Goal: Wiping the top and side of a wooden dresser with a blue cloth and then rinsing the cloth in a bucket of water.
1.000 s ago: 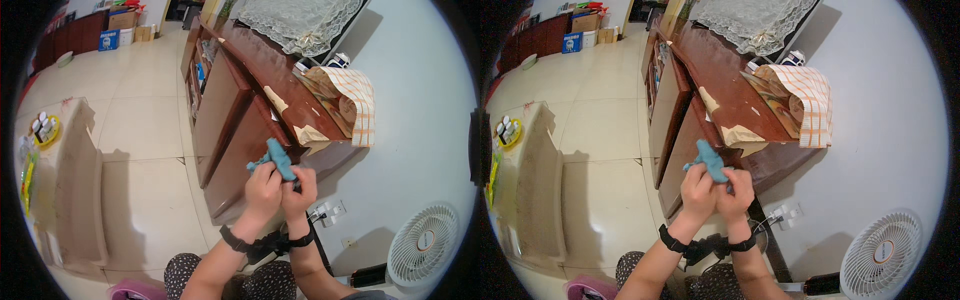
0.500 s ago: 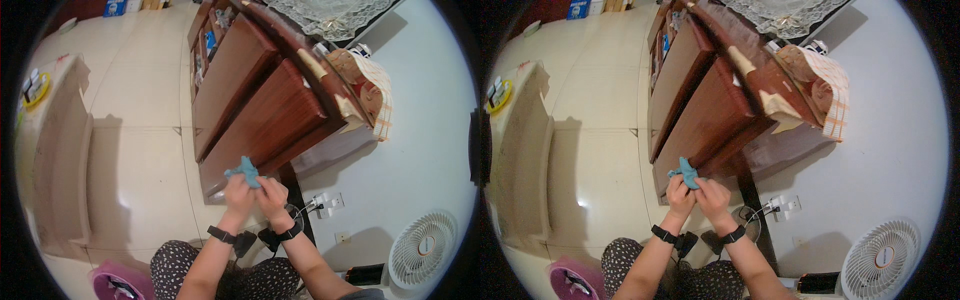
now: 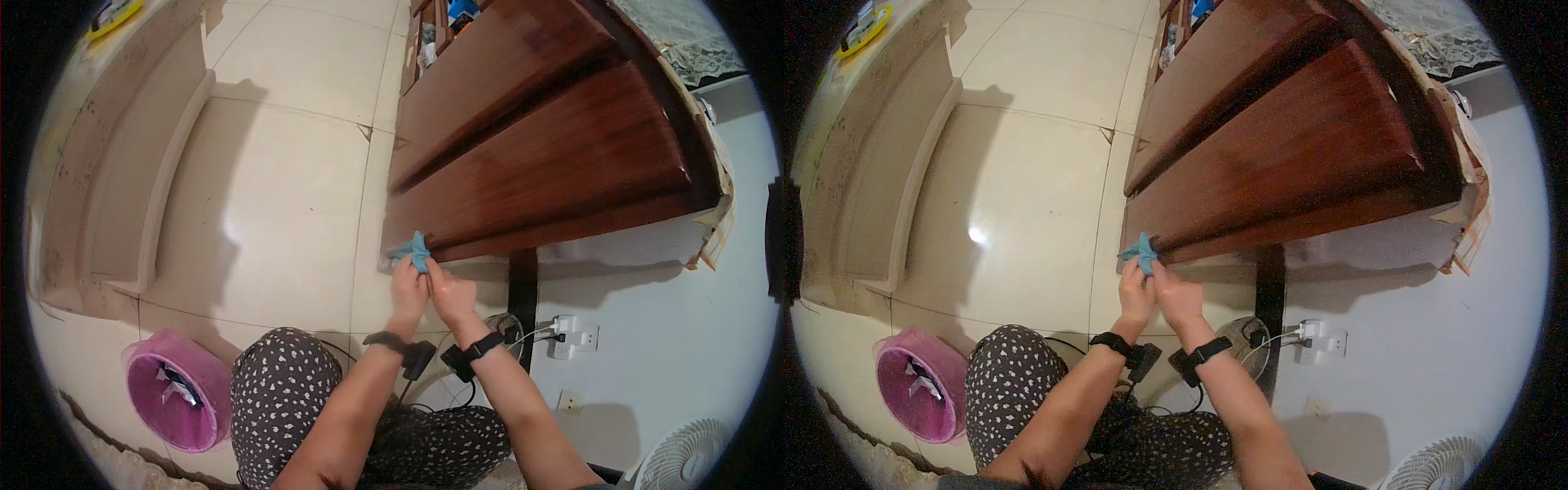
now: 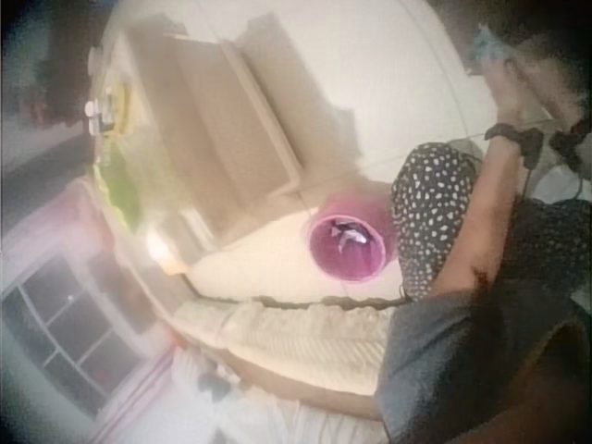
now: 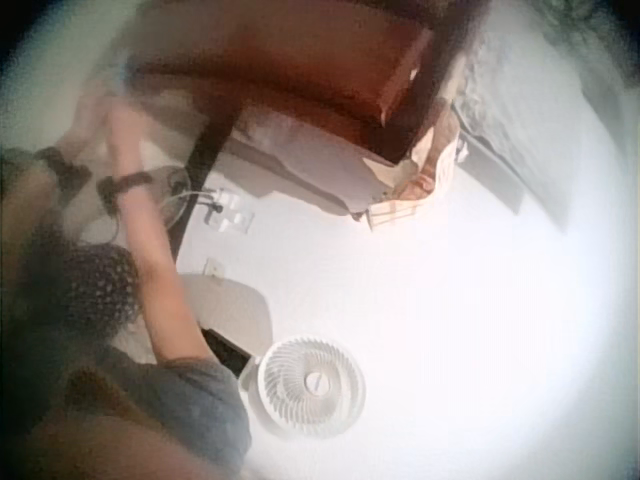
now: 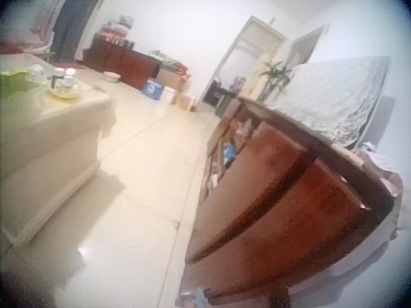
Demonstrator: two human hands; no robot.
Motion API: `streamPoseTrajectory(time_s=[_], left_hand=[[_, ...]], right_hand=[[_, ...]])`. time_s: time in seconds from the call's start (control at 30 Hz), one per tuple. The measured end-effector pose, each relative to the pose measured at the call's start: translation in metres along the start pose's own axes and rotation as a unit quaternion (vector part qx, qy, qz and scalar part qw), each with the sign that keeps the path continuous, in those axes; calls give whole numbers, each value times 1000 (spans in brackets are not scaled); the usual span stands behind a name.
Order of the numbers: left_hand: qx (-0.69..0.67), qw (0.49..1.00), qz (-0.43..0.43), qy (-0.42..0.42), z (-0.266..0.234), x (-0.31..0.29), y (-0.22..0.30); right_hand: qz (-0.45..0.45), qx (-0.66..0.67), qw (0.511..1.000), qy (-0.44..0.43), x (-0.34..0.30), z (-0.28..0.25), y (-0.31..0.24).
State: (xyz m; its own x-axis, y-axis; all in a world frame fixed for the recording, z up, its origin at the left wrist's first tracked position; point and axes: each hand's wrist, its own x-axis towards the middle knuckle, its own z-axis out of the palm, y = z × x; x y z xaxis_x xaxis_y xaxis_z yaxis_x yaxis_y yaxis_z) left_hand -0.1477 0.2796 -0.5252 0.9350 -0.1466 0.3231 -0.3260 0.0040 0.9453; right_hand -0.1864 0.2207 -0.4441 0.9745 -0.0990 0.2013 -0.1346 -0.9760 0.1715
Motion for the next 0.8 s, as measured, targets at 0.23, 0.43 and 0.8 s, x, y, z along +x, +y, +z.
streamPoseTrajectory(time_s=[0.23, 0.43, 0.8], left_hand=[[-79, 959, -270, -17, -12, -5, -10], [-26, 936, -343, -79, -21, 6, 4], [-43, 941, -325, -77, -29, -23, -34]], right_hand=[[-6, -46, 982, -184, 13, 21, -26], [76, 21, 953, -293, 42, 6, -19], [-86, 17, 902, -423, 95, -21, -65]])
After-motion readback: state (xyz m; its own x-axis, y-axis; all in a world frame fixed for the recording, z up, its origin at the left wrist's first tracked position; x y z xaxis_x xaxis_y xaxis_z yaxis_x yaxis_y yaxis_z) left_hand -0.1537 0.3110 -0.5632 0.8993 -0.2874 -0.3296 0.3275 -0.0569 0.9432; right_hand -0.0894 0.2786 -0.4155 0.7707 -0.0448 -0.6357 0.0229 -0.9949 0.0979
